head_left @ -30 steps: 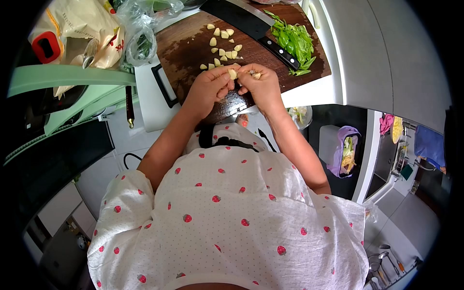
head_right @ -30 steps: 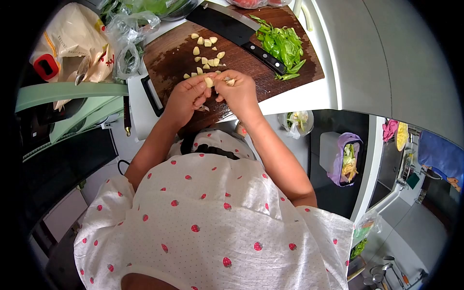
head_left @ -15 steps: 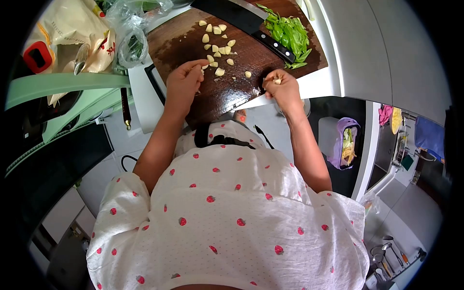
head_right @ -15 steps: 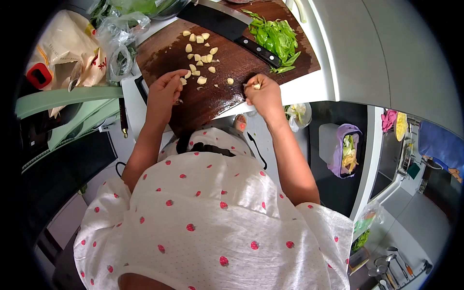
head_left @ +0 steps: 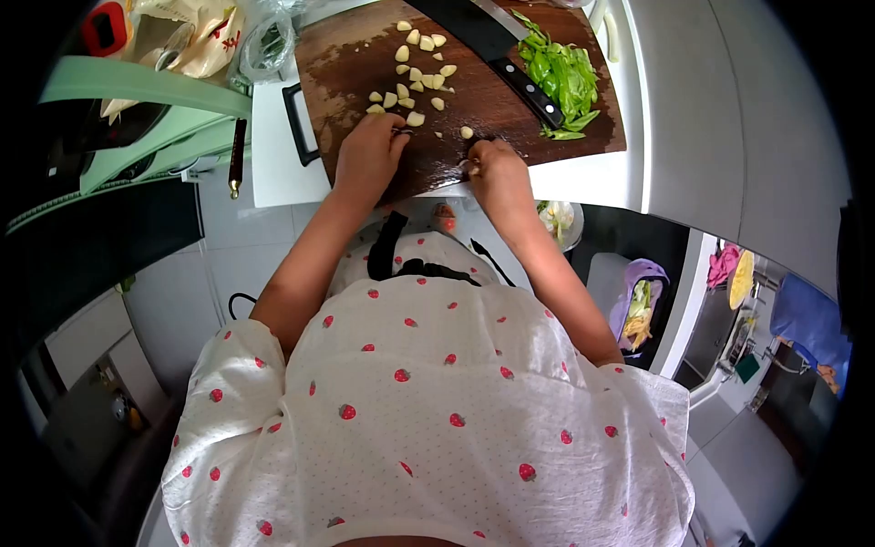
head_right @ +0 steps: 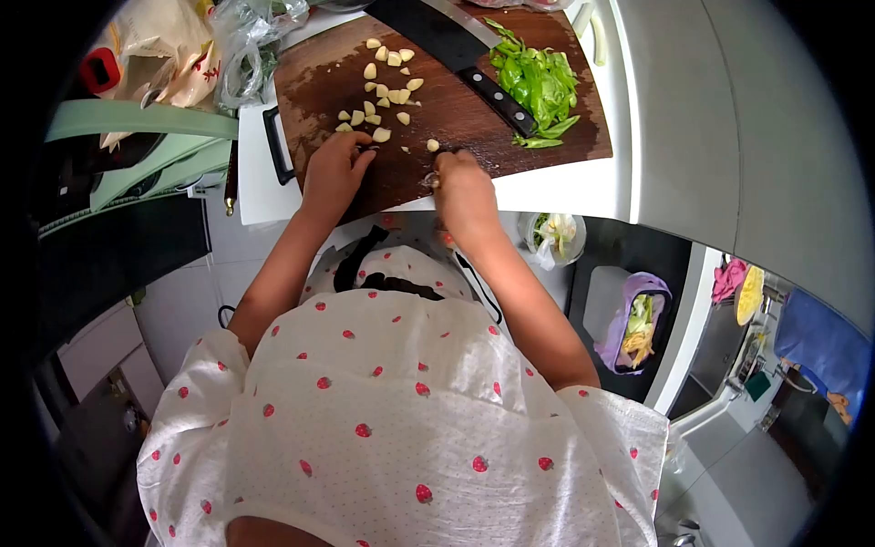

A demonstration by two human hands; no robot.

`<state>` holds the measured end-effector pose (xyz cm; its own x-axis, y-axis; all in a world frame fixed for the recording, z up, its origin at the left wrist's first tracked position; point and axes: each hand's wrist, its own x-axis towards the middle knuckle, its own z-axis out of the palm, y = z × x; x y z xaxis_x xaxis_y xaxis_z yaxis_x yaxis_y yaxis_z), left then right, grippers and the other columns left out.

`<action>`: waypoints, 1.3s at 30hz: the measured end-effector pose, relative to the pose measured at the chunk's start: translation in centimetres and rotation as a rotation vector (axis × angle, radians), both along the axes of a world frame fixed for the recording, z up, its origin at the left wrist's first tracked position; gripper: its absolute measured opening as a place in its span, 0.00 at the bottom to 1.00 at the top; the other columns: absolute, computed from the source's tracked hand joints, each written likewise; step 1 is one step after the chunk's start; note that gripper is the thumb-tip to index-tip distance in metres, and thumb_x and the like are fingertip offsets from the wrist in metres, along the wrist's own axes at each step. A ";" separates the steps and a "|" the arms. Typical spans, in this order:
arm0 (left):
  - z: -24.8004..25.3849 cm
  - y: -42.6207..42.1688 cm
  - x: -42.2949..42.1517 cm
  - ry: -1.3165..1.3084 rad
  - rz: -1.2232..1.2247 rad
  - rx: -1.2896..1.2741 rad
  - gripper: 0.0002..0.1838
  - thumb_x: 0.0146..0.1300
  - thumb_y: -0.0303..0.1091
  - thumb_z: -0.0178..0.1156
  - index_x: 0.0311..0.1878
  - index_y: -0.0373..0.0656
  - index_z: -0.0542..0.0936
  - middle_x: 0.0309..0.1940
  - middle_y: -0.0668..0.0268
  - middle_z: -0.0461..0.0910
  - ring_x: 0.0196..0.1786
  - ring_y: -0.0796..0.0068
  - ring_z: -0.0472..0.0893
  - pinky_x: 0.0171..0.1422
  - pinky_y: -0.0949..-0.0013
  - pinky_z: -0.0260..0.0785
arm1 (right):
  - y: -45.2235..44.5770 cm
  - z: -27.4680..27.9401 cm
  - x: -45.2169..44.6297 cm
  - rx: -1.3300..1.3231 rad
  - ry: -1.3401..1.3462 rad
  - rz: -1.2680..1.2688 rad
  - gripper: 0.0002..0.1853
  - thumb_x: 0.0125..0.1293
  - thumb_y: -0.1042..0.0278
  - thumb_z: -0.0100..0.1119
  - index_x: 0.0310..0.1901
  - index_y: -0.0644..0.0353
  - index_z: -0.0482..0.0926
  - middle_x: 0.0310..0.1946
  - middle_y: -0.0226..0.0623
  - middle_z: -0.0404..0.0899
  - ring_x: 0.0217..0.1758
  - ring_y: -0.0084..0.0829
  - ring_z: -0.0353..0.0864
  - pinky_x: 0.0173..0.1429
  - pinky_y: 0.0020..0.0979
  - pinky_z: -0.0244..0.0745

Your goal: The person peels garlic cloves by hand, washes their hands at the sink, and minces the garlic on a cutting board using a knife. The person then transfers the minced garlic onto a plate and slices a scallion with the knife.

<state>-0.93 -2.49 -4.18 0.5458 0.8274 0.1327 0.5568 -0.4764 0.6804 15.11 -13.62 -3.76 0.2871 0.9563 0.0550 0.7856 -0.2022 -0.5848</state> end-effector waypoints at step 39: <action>1.9 -9.8 0.6 -1.078 0.201 -1.393 0.04 0.68 0.33 0.50 0.39 0.43 0.70 0.28 0.73 0.66 0.22 0.90 0.58 0.19 0.85 0.47 | -7.9 -1.6 0.1 -0.222 1.127 -0.331 0.03 0.52 0.73 0.58 0.27 0.63 0.77 0.19 0.35 0.76 0.20 0.25 0.73 0.25 0.24 0.71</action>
<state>-0.31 -12.26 -2.33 0.5846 0.6663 -0.4629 -0.3974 0.7326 0.5526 15.17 -21.48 -5.37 0.3020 0.7836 -0.5429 -0.2566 -0.4817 -0.8379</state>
